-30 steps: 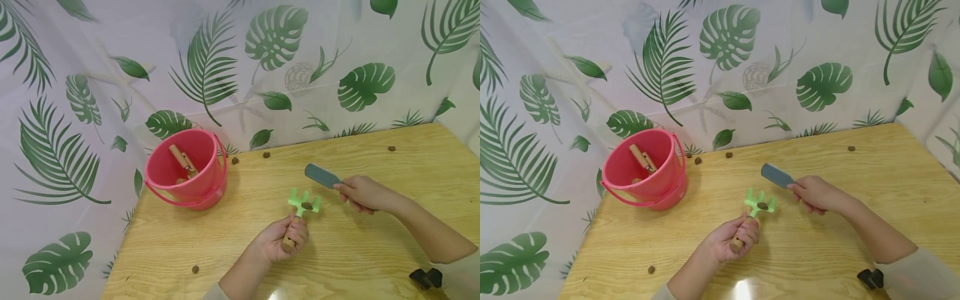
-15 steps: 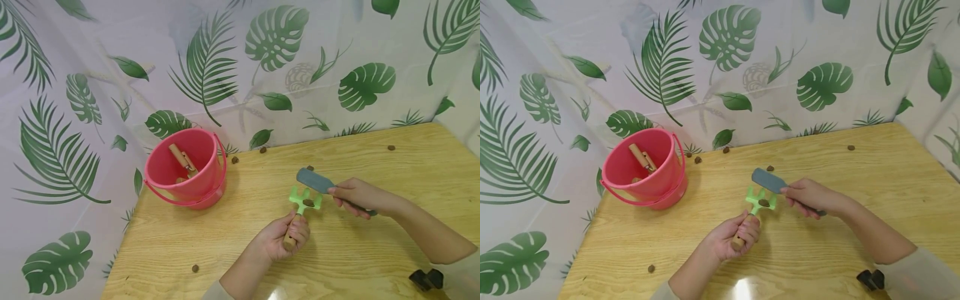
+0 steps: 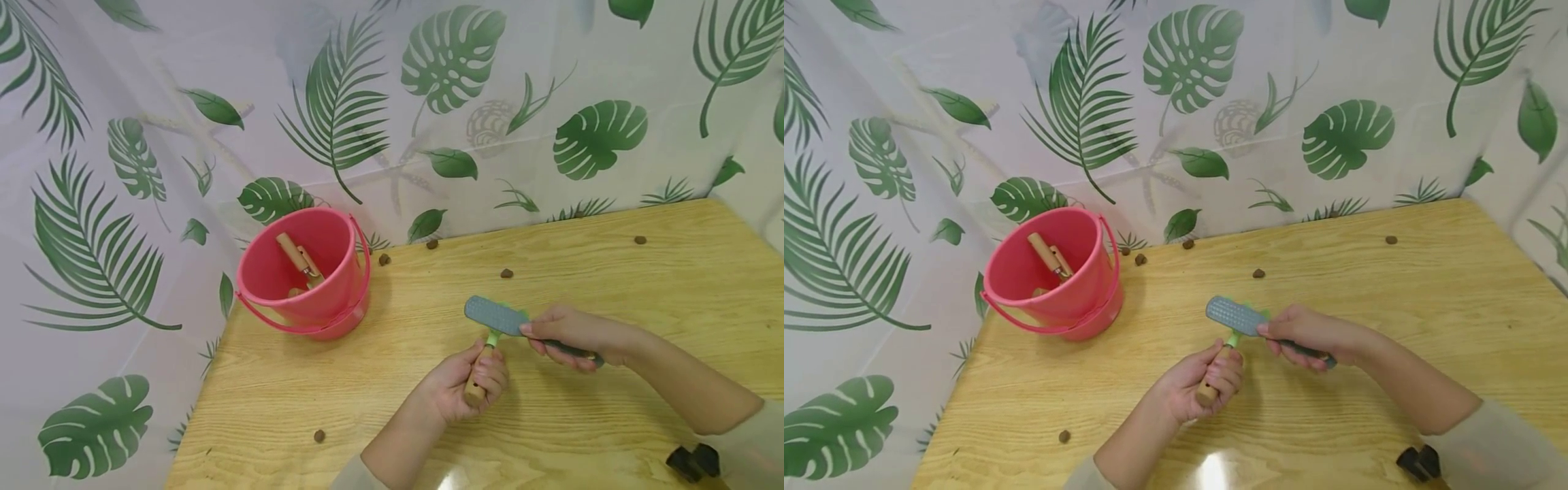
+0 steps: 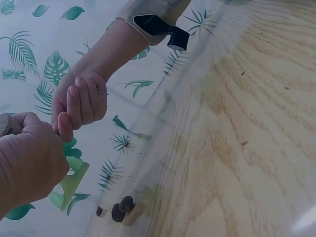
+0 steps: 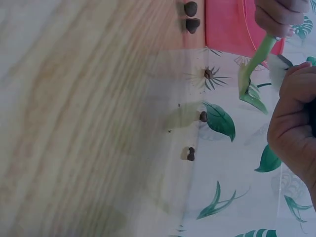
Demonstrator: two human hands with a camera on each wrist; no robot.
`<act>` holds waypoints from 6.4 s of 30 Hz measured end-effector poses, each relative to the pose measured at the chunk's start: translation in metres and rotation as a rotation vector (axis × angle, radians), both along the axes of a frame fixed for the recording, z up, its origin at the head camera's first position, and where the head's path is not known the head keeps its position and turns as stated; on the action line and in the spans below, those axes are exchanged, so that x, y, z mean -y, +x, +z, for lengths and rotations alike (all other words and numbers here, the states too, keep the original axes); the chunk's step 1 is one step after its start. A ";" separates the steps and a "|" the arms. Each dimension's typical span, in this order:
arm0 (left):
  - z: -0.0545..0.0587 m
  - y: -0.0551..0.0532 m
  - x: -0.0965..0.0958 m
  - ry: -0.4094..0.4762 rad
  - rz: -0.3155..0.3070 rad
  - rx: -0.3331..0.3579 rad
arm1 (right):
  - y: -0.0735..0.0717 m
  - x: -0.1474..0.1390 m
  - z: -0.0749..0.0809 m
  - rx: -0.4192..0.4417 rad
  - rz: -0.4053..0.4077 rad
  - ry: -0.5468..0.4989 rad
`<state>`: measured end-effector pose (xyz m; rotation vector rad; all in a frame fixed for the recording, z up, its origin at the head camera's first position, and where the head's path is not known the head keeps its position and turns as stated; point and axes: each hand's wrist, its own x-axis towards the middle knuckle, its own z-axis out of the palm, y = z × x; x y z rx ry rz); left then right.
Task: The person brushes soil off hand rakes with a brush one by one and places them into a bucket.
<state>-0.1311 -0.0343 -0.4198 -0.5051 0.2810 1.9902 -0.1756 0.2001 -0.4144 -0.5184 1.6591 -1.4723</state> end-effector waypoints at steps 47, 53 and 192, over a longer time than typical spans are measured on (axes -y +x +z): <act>-0.017 0.010 0.000 -0.117 0.079 -0.075 | 0.004 -0.002 -0.025 -0.626 -0.222 0.495; -0.016 0.009 0.005 -0.111 0.084 -0.044 | -0.006 -0.017 -0.024 -0.616 -0.281 0.567; -0.002 0.002 -0.005 -0.024 0.001 -0.034 | 0.000 -0.011 -0.023 0.556 0.149 -0.380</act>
